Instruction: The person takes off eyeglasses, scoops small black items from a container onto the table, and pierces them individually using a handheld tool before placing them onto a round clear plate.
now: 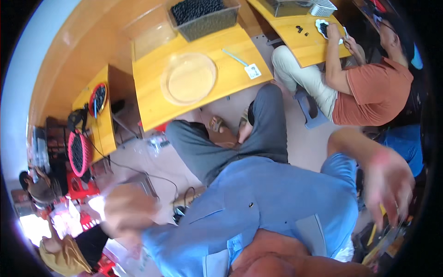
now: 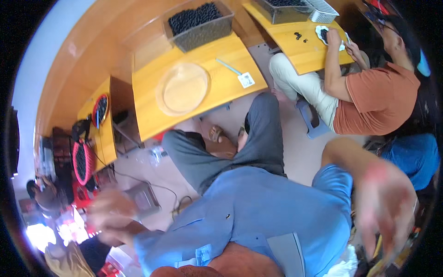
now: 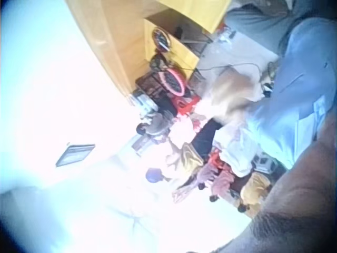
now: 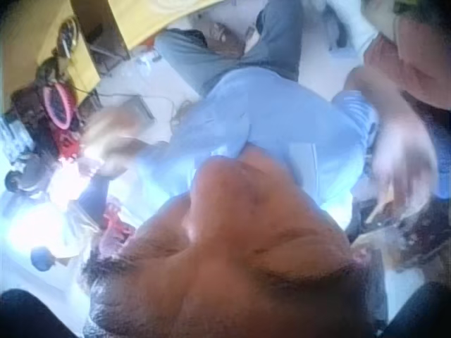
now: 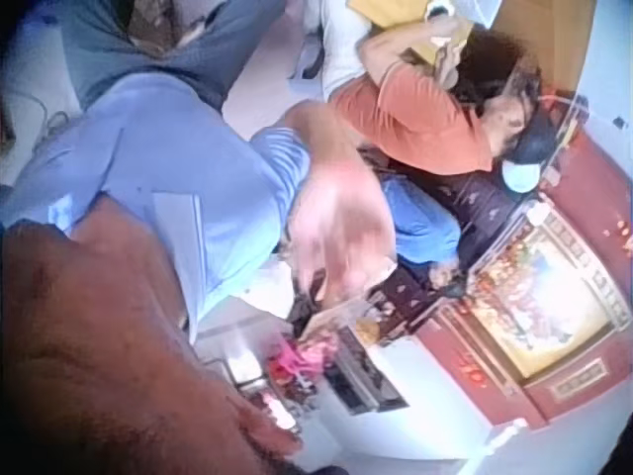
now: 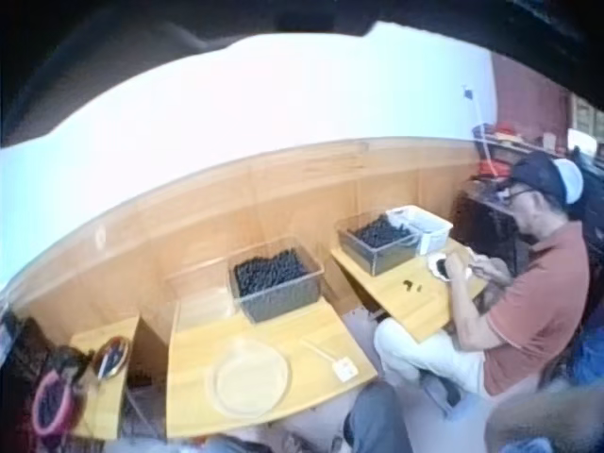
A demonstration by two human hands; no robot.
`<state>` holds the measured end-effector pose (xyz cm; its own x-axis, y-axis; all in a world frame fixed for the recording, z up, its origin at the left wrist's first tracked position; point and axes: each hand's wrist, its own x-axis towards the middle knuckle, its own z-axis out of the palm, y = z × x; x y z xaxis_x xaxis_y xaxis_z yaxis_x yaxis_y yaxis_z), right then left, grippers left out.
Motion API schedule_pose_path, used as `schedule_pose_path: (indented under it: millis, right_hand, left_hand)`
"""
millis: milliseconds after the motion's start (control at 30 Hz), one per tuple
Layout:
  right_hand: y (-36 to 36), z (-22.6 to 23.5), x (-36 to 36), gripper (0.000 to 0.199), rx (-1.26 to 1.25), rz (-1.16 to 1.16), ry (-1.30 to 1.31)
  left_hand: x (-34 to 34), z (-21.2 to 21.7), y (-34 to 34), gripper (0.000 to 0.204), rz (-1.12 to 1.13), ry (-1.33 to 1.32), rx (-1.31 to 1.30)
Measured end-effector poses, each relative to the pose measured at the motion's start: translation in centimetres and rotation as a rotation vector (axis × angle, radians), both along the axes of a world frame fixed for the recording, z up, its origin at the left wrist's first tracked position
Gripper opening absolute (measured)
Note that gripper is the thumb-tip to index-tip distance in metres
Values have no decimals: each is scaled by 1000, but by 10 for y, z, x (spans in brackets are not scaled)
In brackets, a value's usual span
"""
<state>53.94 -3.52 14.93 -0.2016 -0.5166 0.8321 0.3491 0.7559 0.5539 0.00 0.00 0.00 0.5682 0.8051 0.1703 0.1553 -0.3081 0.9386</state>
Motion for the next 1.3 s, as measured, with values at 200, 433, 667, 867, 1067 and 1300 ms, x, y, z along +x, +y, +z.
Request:
schedule_pose_path:
  millis: [200, 433, 667, 867, 1067, 1300]
  right_hand:
    - [0, -227, -57, 22, -1546, -468, 76]
    - [-65, -295, -16, 19, -1559, -1015, -314]
    - [12, -303, -4, 8, -1392, -1071, -231]
    - [-1, -311, 6, 8, -1344, -1135, -192]
    - [-22, -305, 15, 9, -1357, -1223, -71]
    - [-30, -336, 5, 8, -1469, -1190, -23]
  left_hand:
    - [41, -250, -88, 53, -511, 1106, -399]
    - [68, -296, -75, 49, -678, 957, -526]
    - [70, -339, -46, 49, -703, 894, -449]
    - [116, -353, -66, 42, -665, 854, -585]
    - [122, -377, 69, 36, -616, 802, -720]
    - [80, -302, 92, 30, 375, 554, -200]
